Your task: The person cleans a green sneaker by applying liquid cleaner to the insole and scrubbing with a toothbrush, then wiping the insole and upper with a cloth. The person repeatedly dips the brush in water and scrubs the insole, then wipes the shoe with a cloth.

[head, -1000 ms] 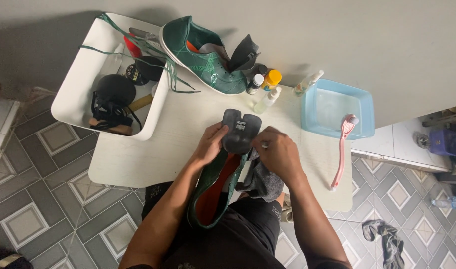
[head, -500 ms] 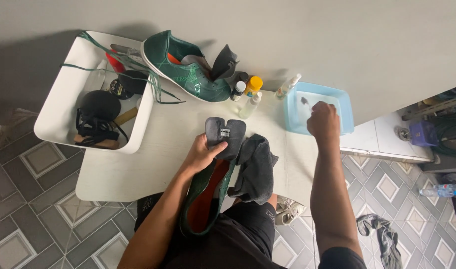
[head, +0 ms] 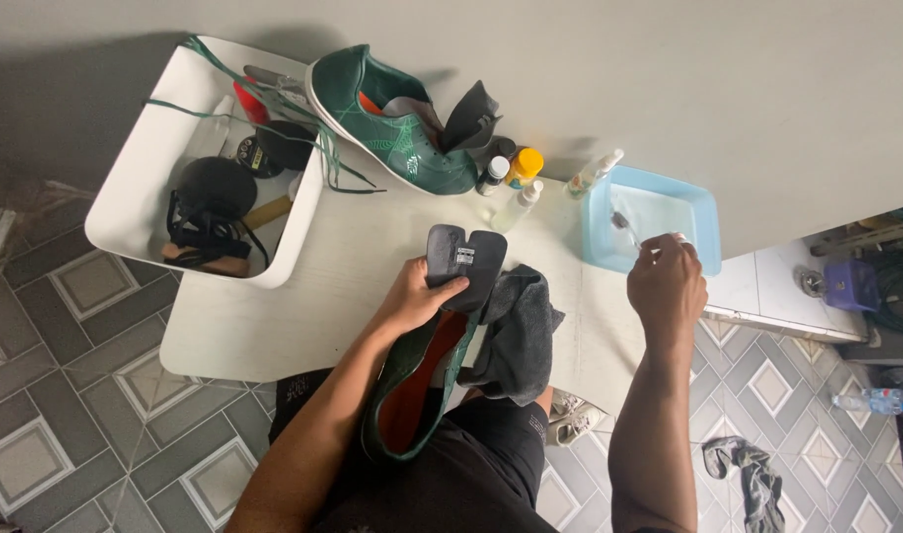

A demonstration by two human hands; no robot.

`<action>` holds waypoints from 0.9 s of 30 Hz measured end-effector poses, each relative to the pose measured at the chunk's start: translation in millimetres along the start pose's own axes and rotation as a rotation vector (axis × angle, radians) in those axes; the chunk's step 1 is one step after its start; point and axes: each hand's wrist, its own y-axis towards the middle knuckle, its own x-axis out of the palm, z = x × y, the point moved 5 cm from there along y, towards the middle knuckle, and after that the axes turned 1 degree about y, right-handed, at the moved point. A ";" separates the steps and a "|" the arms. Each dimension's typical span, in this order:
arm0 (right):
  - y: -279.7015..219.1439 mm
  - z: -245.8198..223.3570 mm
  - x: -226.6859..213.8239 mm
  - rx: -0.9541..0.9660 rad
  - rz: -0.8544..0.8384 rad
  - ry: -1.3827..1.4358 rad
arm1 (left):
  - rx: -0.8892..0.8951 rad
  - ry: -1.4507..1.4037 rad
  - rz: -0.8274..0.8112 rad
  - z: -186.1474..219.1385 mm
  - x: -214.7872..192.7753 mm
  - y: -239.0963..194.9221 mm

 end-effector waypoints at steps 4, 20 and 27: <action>-71.1 -64.2 -19.5 -0.334 0.180 0.362 | -0.017 -0.039 -0.015 38.3 -0.4 -0.7; -76.3 -85.8 39.8 -0.369 -0.015 0.296 | -0.139 -0.164 -0.146 -56.3 2.3 12.8; -79.1 -69.8 33.9 -0.308 0.051 0.410 | -0.141 -0.143 -0.124 -51.4 2.9 6.3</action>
